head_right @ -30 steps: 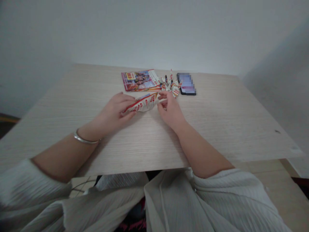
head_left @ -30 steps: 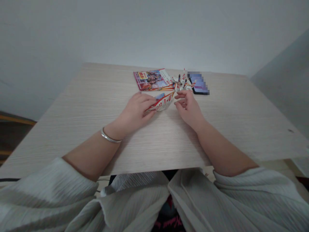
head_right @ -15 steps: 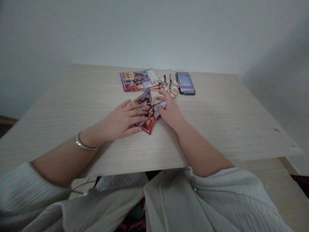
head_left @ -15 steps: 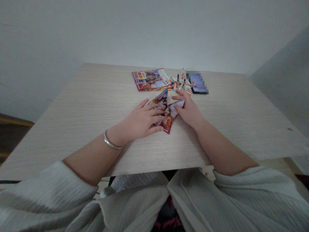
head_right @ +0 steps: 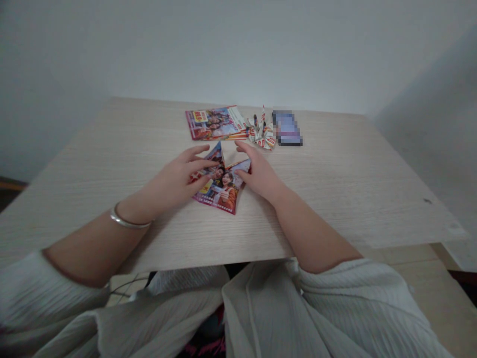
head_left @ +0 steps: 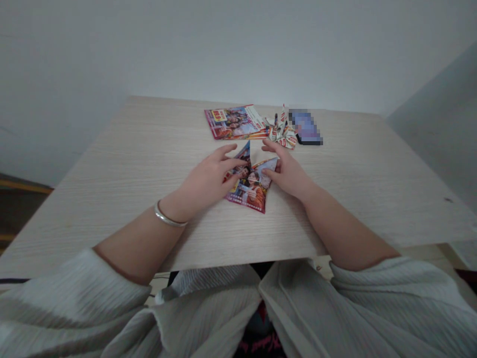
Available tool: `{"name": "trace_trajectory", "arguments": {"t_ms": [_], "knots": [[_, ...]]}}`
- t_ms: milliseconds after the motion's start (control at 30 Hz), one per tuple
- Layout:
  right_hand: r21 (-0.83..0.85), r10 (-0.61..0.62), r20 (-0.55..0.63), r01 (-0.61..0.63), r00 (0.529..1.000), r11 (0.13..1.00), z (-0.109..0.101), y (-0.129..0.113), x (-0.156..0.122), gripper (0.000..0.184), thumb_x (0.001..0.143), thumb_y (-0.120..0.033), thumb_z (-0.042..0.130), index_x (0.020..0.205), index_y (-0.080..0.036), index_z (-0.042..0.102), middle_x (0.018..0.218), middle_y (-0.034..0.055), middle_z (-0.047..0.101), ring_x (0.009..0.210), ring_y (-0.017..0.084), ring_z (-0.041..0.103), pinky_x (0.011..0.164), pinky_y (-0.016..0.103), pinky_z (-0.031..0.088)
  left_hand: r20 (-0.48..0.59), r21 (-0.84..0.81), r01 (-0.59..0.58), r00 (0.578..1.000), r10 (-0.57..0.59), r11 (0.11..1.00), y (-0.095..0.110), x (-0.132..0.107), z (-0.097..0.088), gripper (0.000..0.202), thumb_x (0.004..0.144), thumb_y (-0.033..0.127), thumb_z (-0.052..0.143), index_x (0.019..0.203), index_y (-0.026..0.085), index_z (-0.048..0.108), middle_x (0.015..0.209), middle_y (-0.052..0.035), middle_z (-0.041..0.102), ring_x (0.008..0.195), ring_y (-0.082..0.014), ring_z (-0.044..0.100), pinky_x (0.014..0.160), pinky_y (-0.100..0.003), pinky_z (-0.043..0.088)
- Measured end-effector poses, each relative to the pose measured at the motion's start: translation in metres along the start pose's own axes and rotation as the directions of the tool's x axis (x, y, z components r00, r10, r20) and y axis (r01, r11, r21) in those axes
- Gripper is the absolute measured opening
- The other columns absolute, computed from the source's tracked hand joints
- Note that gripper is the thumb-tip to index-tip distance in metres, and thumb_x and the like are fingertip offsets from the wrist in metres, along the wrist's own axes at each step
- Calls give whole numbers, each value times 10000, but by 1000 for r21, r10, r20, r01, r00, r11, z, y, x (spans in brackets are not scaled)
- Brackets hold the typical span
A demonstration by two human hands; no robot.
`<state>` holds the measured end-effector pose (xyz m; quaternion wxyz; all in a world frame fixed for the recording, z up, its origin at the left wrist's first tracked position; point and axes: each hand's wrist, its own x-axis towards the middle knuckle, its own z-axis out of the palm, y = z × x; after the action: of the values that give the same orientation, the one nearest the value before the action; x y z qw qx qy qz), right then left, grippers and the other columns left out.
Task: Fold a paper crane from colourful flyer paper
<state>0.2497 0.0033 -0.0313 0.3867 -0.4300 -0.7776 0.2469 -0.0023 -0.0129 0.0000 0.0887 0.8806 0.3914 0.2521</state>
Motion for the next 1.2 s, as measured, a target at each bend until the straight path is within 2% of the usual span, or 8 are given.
{"name": "trace_trajectory", "arguments": {"t_ms": [167,267,433,633,767,833,1033,1200], "knots": [[-129,-6,-31,2,1000,992,-8,-3,-1,370,809,-118,615,1147,-253,681,1469,133,535,1380,299,524,937,480,595,61,140,86,994,-95,986,-2,0,1,437,946,314,555,1333,160,684,1384,-153,631,1202,-309,664,1082,-495,542],[-168,-27,24,31,999,985,-13,-3,-2,347,791,-48,526,1001,-238,725,1472,123,520,1401,284,513,1003,495,563,85,222,146,982,-168,964,4,1,-4,481,921,311,571,1365,148,660,1314,-151,664,1139,-327,683,1041,-501,553],[-198,-9,103,30,995,980,-13,-4,-1,319,813,-104,581,1053,-222,755,1516,151,513,1434,315,503,1109,548,489,146,230,195,962,-232,953,9,2,-8,510,924,318,565,1404,161,633,1286,-146,661,1135,-317,677,1041,-464,538],[-167,88,61,-77,994,983,-8,-9,0,283,845,-290,741,1124,-249,758,1483,127,606,1494,333,454,1194,577,396,181,246,181,957,-229,952,9,3,-6,546,917,367,605,1420,154,617,1261,-151,684,1166,-337,653,1061,-478,510],[-105,117,76,-109,990,988,-2,-17,1,301,878,-255,702,1176,-242,741,1260,76,757,1245,263,672,1129,483,472,188,257,169,957,-221,952,11,4,-3,584,912,371,612,1441,125,602,1252,-176,687,1183,-358,636,1070,-492,500],[-93,120,74,-113,990,989,2,-22,3,242,879,-235,691,1111,-232,757,1178,64,786,1127,241,713,1048,433,517,183,245,159,961,-207,956,10,5,-2,594,909,376,610,1441,112,603,1252,-185,685,1190,-361,627,1083,-493,491],[-68,101,49,-98,994,993,6,-24,7,23,823,-194,727,842,-199,739,926,42,792,877,198,704,862,347,520,159,204,125,974,-158,971,6,2,2,598,922,388,589,1444,95,593,1249,-197,680,1200,-359,612,1099,-506,478],[-63,157,16,-155,988,986,9,-22,7,70,796,-186,745,864,-194,732,882,31,772,809,181,671,785,318,494,150,165,122,978,-147,979,3,0,7,623,900,386,628,1459,116,578,1290,-204,623,1229,-366,596,1106,-525,480]]}}
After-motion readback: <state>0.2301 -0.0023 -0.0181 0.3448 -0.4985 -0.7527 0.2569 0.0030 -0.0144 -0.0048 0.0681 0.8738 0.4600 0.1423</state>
